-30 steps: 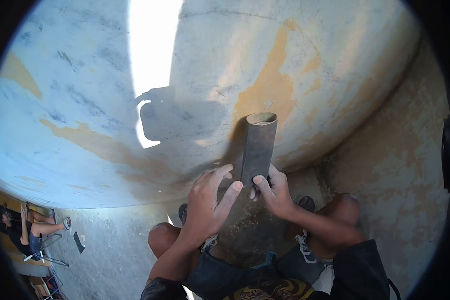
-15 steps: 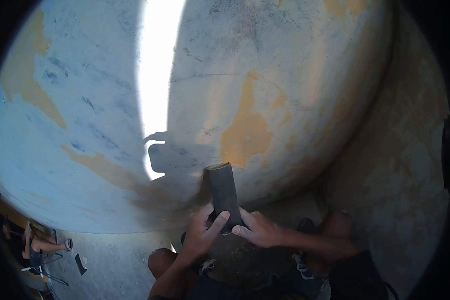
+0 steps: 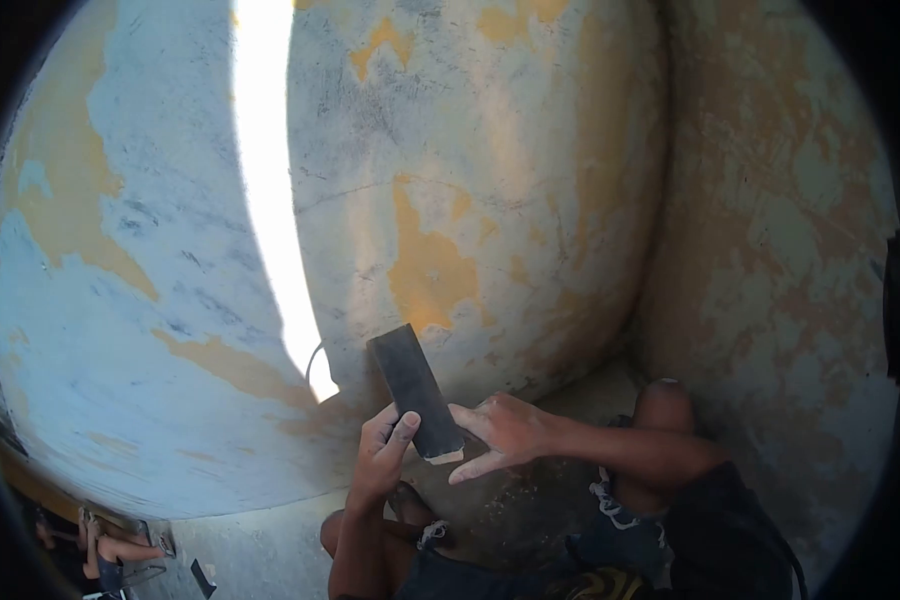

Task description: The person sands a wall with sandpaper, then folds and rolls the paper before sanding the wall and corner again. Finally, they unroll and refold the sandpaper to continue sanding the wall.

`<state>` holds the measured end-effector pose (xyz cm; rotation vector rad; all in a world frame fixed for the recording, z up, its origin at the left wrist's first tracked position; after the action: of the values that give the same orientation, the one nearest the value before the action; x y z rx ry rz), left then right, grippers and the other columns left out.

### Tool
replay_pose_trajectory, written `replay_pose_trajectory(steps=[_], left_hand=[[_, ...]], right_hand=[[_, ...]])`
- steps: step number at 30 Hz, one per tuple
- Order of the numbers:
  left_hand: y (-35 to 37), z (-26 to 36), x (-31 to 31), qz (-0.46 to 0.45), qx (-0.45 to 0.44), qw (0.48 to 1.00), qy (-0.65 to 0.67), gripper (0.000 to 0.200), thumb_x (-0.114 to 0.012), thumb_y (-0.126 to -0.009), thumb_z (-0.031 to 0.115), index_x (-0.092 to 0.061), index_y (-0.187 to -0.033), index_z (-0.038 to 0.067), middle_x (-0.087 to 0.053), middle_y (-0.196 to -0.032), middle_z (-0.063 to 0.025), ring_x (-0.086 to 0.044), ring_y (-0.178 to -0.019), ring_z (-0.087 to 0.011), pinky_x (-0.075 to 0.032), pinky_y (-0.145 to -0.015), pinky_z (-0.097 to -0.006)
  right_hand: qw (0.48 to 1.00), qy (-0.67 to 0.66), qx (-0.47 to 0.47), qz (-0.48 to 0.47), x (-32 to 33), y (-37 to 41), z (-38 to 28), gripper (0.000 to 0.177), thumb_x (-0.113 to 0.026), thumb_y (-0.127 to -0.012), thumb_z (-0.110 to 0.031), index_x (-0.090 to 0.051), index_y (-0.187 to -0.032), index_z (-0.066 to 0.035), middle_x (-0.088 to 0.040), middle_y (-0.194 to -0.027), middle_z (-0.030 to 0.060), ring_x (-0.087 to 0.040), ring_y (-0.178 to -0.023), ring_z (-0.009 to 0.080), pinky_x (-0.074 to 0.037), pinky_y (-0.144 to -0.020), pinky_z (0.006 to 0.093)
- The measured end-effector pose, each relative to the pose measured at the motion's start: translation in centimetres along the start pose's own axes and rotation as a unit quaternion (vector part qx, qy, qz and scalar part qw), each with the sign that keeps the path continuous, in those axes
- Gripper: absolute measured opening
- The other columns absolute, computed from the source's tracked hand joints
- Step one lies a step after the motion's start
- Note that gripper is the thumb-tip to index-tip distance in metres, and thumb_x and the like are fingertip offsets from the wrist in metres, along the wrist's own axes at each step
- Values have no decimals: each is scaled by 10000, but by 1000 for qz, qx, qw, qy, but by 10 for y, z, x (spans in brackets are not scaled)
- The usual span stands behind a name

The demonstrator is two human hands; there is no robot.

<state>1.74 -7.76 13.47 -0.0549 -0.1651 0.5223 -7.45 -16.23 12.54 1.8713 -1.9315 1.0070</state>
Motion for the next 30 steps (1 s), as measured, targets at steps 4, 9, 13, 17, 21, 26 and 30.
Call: replay_pose_trajectory(steps=[4, 9, 13, 17, 21, 26, 30], left_hand=[[11, -3, 1, -4, -12, 1000, -5, 366, -549, -1040, 285, -643, -1156, -50, -660, -1009, -44, -566, -945, -102, -457, -846, -274], [14, -2, 2, 45, -52, 997, -22, 334, -564, -1029, 266, -641, -1079, -56, -659, -946, -39, -570, -911, -108, -458, -818, -281], [12, 34, 4, 118, -147, 980, -67, 296, -569, -1027, 229, -640, -1069, -55, -662, -959, -43, -577, -901, -113, -461, -789, -284], [11, 35, 14, 152, -140, 975, -82, 204, -633, -977, 155, -663, -1000, -45, -677, -883, -69, -606, -803, -127, -476, -724, -284], [0, 48, -5, 148, -159, 953, -212, 173, -698, -909, 118, -677, -963, -46, -676, -822, -122, -625, -711, -170, -487, -679, -305], [-9, 10, 3, 96, -64, 992, -42, 288, -650, -973, 205, -655, -1125, -40, -694, -979, -99, -629, -893, -141, -485, -799, -289], [-13, -6, 4, 36, -31, 994, 96, 288, -584, -1023, 216, -661, -1143, -35, -692, -991, -73, -631, -937, -124, -505, -856, -300]], right_hand=[[993, 76, 72, 61, 1, 6, -12, 654, -669, -885, -554, -530, -1090, 51, -627, -720, 220, -652, -731, 422, -515, -635, 456], [972, 123, 144, 140, 16, 13, -10, 546, -734, -836, -515, -567, -948, -8, -627, -717, 162, -649, -702, 379, -511, -597, 421], [960, 101, 172, 198, 32, 9, -10, 503, -731, -854, -469, -575, -971, -6, -645, -770, 153, -661, -749, 364, -512, -645, 419], [993, -32, -6, 117, 33, -3, 3, 451, -644, -952, -435, -599, -1057, 2, -674, -807, 178, -677, -707, 342, -511, -668, 407], [972, -175, -59, 144, 12, -11, 23, 413, -629, -981, -386, -595, -1064, 17, -683, -823, 159, -671, -680, 247, -510, -659, 379], [937, -301, -117, 134, 3, -4, 33, 341, -625, -999, -289, -590, -1110, 32, -640, -787, 84, -589, -662, 103, -489, -626, 308], [936, -302, -159, 89, -16, -2, 50, 330, -596, -1011, -347, -619, -1027, -18, -590, -760, 1, -523, -650, 68, -431, -607, 243]])
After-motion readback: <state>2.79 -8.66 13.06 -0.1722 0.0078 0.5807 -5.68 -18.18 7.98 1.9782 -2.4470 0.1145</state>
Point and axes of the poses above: each hand's wrist, its own y-axis away from the middle knuckle, its own x-axis out of the back of the hand, z = x × y, the point moved 10 cm from there along -y, towards the middle knuckle
